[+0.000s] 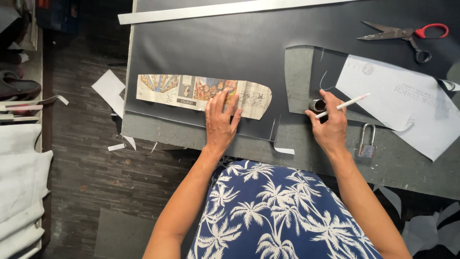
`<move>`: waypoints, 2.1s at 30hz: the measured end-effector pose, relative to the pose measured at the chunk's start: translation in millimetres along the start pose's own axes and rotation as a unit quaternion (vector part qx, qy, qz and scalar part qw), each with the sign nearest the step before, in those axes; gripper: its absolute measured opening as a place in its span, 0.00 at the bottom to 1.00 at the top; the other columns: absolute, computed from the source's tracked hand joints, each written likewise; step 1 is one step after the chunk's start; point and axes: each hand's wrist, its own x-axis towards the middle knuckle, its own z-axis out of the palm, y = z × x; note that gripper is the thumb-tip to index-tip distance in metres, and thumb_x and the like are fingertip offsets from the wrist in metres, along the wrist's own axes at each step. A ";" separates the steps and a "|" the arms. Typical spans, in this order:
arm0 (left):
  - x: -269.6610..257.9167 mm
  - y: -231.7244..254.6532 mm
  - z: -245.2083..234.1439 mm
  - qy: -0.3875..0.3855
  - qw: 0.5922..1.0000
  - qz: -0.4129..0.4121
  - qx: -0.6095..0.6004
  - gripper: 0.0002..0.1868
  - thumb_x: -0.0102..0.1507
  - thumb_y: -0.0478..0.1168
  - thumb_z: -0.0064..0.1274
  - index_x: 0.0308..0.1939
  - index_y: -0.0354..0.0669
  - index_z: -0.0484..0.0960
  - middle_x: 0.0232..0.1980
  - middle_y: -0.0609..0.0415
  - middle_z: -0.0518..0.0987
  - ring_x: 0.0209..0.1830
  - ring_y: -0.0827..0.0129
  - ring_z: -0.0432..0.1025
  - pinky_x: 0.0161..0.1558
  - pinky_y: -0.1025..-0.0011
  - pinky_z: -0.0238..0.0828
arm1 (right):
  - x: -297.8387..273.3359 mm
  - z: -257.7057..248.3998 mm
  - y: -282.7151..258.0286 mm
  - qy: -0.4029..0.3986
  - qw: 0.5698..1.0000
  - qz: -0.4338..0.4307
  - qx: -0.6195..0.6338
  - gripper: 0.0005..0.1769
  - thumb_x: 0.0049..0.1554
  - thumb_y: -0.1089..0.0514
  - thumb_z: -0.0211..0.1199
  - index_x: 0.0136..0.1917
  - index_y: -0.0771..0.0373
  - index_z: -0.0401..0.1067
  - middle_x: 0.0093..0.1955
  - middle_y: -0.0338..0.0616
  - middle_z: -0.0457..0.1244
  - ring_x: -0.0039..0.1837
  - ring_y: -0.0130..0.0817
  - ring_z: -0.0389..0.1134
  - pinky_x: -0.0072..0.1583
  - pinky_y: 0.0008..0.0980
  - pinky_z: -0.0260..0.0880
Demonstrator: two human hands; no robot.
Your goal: The person uses shears to cut out pattern pieces from a large sheet of black material by following marks made with a white pencil and using paper templates weighted down with metal objects.
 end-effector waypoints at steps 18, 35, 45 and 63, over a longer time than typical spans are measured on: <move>-3.0 10.7 14.1 -0.009 0.997 -0.019 0.072 0.25 0.69 0.52 0.54 0.71 0.59 0.74 0.76 0.45 0.60 0.77 0.50 0.53 0.78 0.47 0.45 | -149.6 -63.0 82.7 0.084 0.956 0.245 -0.138 0.30 0.63 0.47 0.76 0.64 0.74 0.71 0.57 0.56 0.63 0.63 0.49 0.63 0.64 0.45 0.63; 1.6 11.6 17.3 -0.009 0.998 -0.066 0.001 0.64 0.55 0.62 0.66 0.81 0.38 0.43 0.76 0.43 0.58 0.77 0.49 0.53 0.79 0.48 0.40 | 12.7 22.1 -84.0 -0.104 0.967 -0.004 0.231 0.26 0.52 0.60 0.76 0.62 0.67 0.73 0.54 0.46 0.65 0.55 0.36 0.67 0.58 0.34 0.69; -1.5 3.8 11.2 -0.002 0.998 -0.055 -0.041 0.67 0.53 0.64 0.65 0.80 0.35 0.40 0.80 0.38 0.54 0.80 0.49 0.50 0.78 0.49 0.41 | 29.5 73.1 -80.3 -0.092 0.990 -0.094 0.053 0.29 0.51 0.57 0.76 0.64 0.65 0.72 0.60 0.50 0.63 0.62 0.47 0.62 0.64 0.42 0.64; -12.6 -107.0 -36.2 0.033 0.974 -0.202 0.101 0.44 0.73 0.63 0.40 0.80 0.34 0.53 0.85 0.39 0.46 0.86 0.52 0.37 0.82 0.47 0.27 | 16.2 69.6 -81.1 -0.082 0.991 -0.103 0.040 0.33 0.53 0.56 0.75 0.69 0.64 0.69 0.70 0.47 0.62 0.73 0.47 0.60 0.71 0.46 0.54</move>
